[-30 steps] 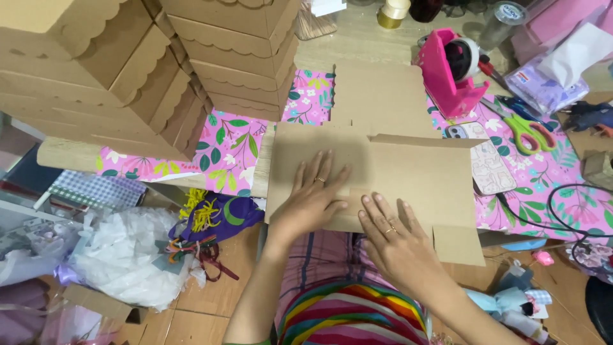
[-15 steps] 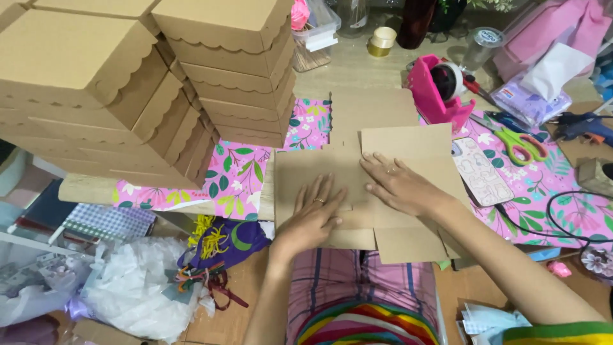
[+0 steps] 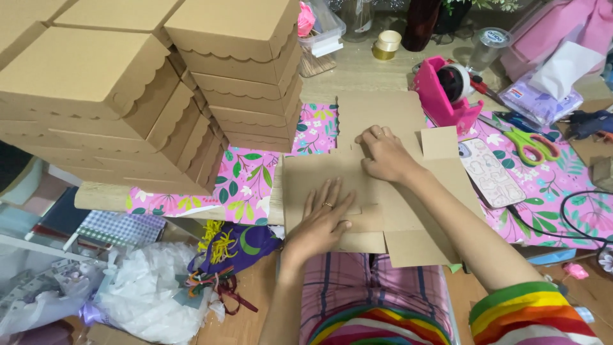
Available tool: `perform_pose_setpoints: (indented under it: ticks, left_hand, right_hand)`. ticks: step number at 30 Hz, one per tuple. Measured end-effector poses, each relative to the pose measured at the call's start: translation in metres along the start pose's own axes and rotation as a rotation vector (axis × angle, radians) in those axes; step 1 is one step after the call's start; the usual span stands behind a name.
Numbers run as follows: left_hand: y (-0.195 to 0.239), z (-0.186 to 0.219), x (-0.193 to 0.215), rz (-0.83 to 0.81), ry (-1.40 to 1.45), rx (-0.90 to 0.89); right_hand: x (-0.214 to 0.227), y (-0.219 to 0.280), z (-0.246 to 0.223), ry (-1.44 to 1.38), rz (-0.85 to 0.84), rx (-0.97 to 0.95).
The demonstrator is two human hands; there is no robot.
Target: The person assembles a flat-packed cardboard box by folding the side flaps and tucking the tabs into slots to form the box structure. The person then folds the top flaps to close the box.
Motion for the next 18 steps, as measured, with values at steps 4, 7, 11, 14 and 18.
perform_pose_setpoints:
  ticks: [4, 7, 11, 14, 18]
  left_hand:
    - [0.002, 0.001, 0.0, 0.016, 0.008, -0.007]
    - [0.002, 0.0, 0.0, 0.028, 0.005, -0.008]
    - [0.002, 0.001, 0.0, 0.035, 0.021, -0.012]
    - [0.001, 0.003, 0.001, 0.032, 0.023, -0.003]
    - [0.001, 0.003, 0.001, 0.037, -0.032, 0.002]
  right_hand:
    - [0.001, -0.001, -0.001, -0.059, 0.018, -0.006]
    - [0.009, 0.006, -0.017, -0.268, 0.059, 0.005]
    - [0.012, 0.028, -0.032, -0.189, 0.099, 0.076]
    - [0.006, 0.048, -0.034, -0.166, 0.078, 0.142]
    - [0.011, 0.074, -0.059, -0.16, -0.019, 0.181]
Point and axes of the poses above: each hand's wrist, its own y-axis away from the middle knuckle, its own x-axis out of the back of the hand, z = x × y, the point moved 3 cm from there along -y, towards the middle knuckle, and after that the axes turned 14 degrees about -y, right-handed, at the moved point
